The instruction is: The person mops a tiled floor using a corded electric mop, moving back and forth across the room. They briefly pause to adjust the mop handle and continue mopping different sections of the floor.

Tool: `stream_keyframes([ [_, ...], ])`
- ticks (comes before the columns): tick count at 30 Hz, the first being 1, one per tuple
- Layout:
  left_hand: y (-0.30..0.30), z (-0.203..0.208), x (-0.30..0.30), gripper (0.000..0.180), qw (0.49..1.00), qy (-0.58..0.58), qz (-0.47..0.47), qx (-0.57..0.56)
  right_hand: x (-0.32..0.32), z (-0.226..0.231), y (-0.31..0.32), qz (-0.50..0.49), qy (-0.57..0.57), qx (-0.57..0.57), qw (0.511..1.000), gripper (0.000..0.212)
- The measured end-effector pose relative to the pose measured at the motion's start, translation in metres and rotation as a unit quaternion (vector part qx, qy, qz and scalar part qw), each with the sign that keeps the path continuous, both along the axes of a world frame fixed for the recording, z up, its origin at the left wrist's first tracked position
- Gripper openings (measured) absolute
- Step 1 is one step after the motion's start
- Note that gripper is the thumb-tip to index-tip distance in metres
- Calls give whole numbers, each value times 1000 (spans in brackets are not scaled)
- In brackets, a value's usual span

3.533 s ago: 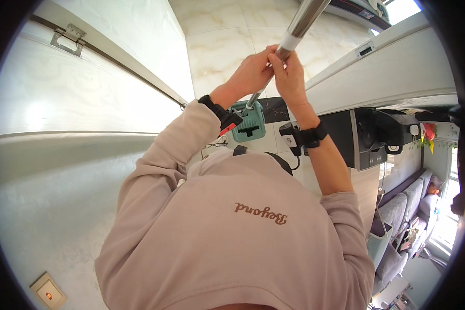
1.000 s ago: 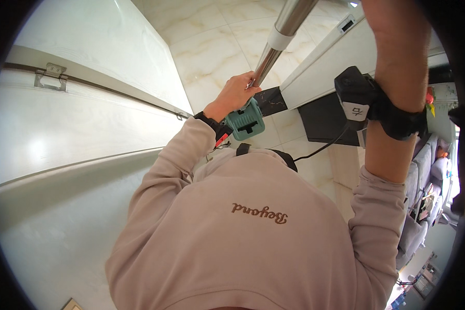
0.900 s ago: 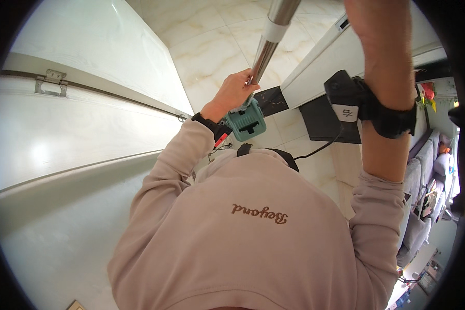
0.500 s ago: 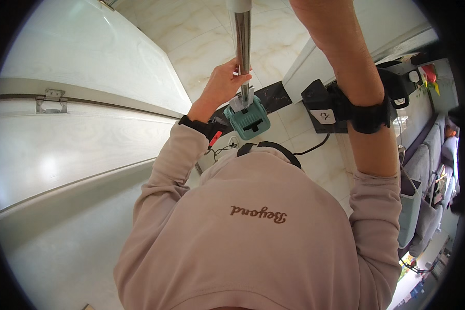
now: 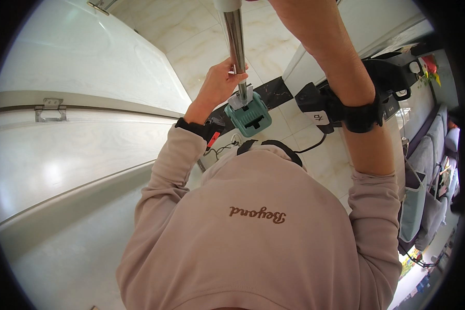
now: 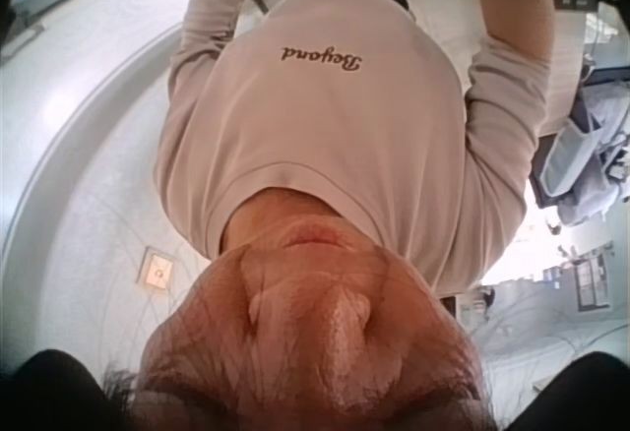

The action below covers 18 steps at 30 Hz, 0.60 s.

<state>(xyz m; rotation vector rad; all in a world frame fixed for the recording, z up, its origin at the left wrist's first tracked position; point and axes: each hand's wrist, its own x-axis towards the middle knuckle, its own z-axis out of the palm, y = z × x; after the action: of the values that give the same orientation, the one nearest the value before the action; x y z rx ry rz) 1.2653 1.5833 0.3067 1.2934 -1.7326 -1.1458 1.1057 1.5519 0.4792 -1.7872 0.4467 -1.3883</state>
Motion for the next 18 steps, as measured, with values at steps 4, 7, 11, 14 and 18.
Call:
stream_keyframes([
  [4, 1, 0, 1, 19, 1000, -3, -1, -3, 7, -2, -2, 14, -2, -31, 999, 28],
  [7, 1, -1, 1, 18, 1000, -2, 0, -1, 5, -3, 0, 0, 20, -26, 999, 29],
  [11, 1, -4, 1, 18, 1000, -5, 4, 6, 5, -4, 2, -2, 23, -14, 1000, 30],
  [14, 1, -7, 1, 19, 1000, -9, 5, 5, 7, -4, 2, -4, 21, -23, 1000, 30],
  [18, 1, -9, 1, 21, 1000, 0, 8, -24, 3, -3, 5, -19, 48, 11, 999, 30],
])
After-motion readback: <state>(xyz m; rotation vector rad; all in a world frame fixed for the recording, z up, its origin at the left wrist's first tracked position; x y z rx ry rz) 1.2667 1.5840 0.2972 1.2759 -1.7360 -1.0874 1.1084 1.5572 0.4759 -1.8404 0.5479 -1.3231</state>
